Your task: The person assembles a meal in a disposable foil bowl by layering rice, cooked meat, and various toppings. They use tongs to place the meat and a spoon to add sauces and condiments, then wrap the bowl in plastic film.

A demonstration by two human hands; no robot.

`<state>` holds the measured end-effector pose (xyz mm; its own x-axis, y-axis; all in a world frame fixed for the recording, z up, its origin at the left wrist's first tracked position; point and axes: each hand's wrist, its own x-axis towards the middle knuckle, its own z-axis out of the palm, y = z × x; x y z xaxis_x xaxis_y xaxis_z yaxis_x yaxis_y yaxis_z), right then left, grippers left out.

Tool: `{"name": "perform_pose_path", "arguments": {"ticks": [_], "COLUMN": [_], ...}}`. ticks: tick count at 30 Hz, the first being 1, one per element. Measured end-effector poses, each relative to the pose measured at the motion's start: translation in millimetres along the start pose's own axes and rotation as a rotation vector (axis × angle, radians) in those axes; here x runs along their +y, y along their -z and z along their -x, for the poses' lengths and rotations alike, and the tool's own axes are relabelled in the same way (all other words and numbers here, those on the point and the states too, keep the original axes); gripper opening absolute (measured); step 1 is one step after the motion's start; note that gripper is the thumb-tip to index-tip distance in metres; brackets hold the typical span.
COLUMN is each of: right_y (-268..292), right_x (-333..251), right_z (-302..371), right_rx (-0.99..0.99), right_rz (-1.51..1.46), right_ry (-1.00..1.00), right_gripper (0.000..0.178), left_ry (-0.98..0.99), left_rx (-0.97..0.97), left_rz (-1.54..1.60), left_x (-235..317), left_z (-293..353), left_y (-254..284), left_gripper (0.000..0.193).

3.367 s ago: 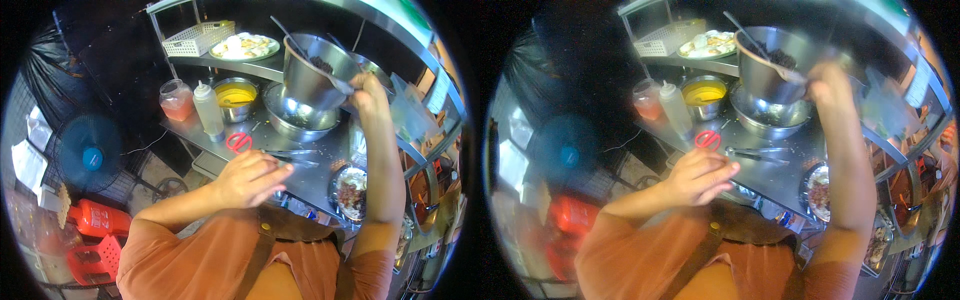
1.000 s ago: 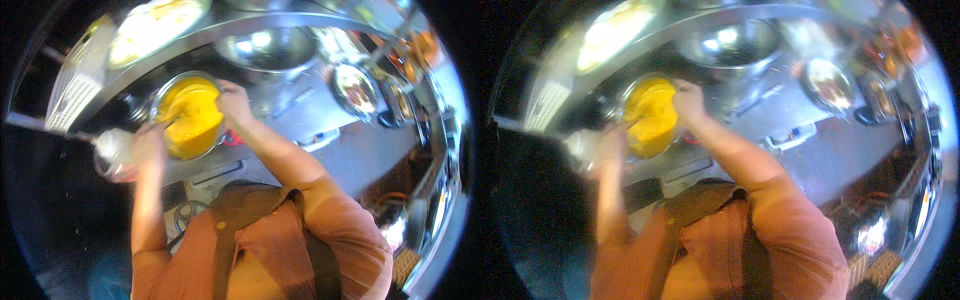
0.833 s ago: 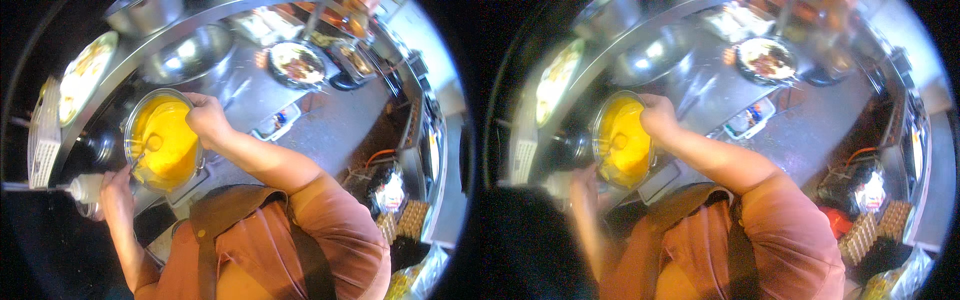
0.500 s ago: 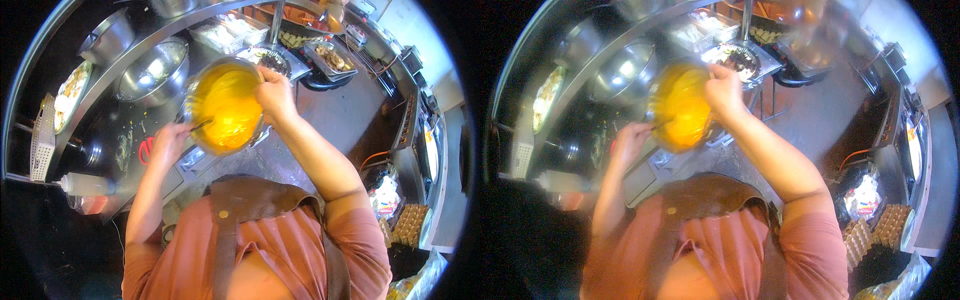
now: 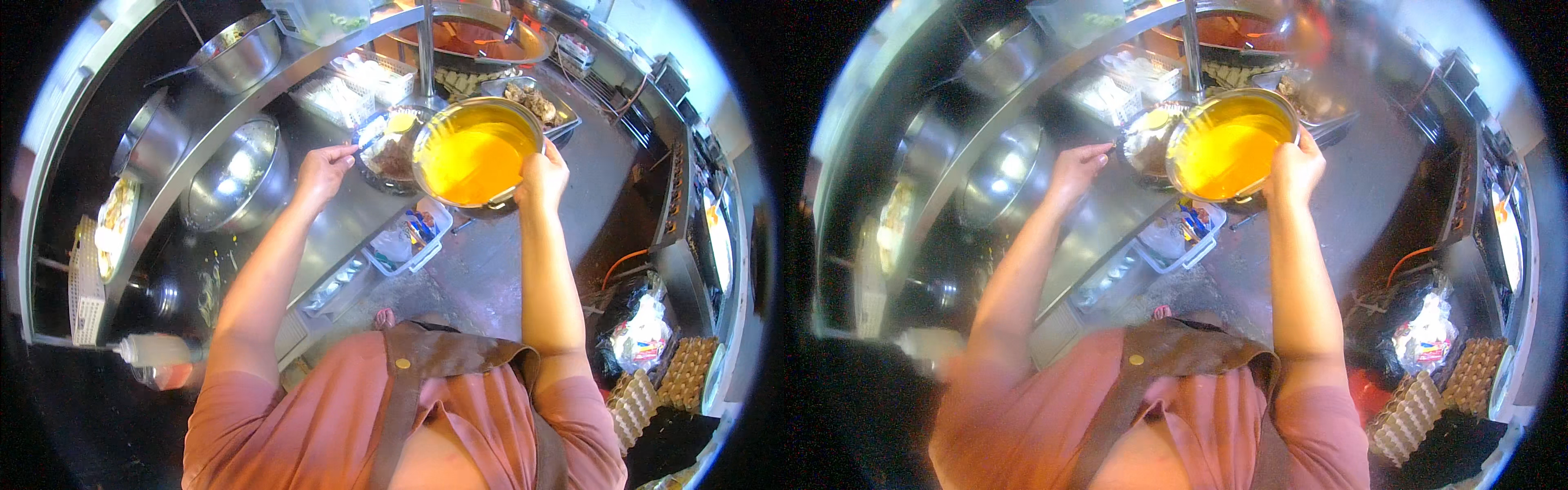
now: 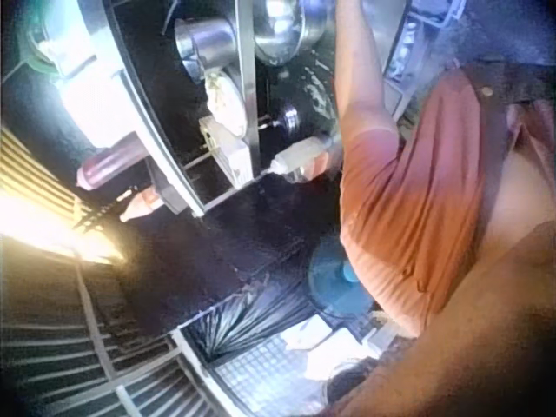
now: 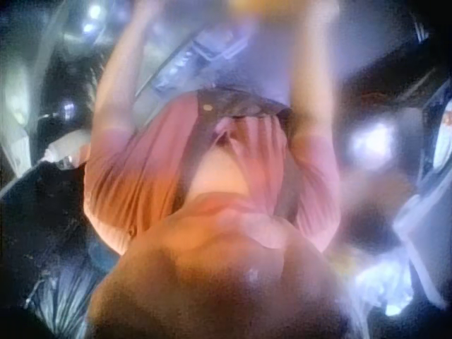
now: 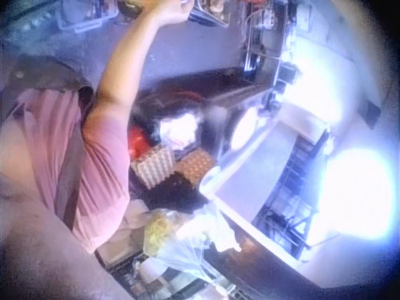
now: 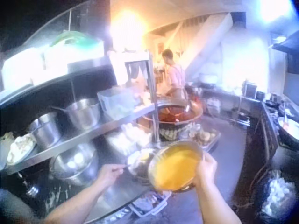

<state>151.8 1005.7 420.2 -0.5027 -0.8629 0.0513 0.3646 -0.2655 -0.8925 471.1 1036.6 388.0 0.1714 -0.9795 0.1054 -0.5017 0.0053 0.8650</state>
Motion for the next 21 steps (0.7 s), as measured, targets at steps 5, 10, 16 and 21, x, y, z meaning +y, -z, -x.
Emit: {"name": "perform_pose_path", "arguments": {"ticks": [5, 10, 16, 21], "right_y": [6, -6, -16, -42], "right_x": [0, -1, 17, 13], "right_z": [-8, -7, -12, -1], "right_rx": [0.104, 0.151, 0.123, 0.068], "right_rz": [0.036, 0.064, 0.118, 0.149], "right_ry": [0.040, 0.073, 0.144, 0.137], "right_gripper": [0.036, 0.035, 0.041, 0.048], "left_ry": [-0.202, -0.557, -0.666, -0.809], "left_rx": [0.143, 0.187, 0.186, -0.004], "left_rz": [-0.592, -0.828, -0.723, -0.644], "left_x": [-28, -39, 14, 40], "left_z": [-24, -35, -38, -34], "left_y": [-18, -5, 0, -29], "left_gripper": [0.018, 0.018, 0.022, 0.029]}}
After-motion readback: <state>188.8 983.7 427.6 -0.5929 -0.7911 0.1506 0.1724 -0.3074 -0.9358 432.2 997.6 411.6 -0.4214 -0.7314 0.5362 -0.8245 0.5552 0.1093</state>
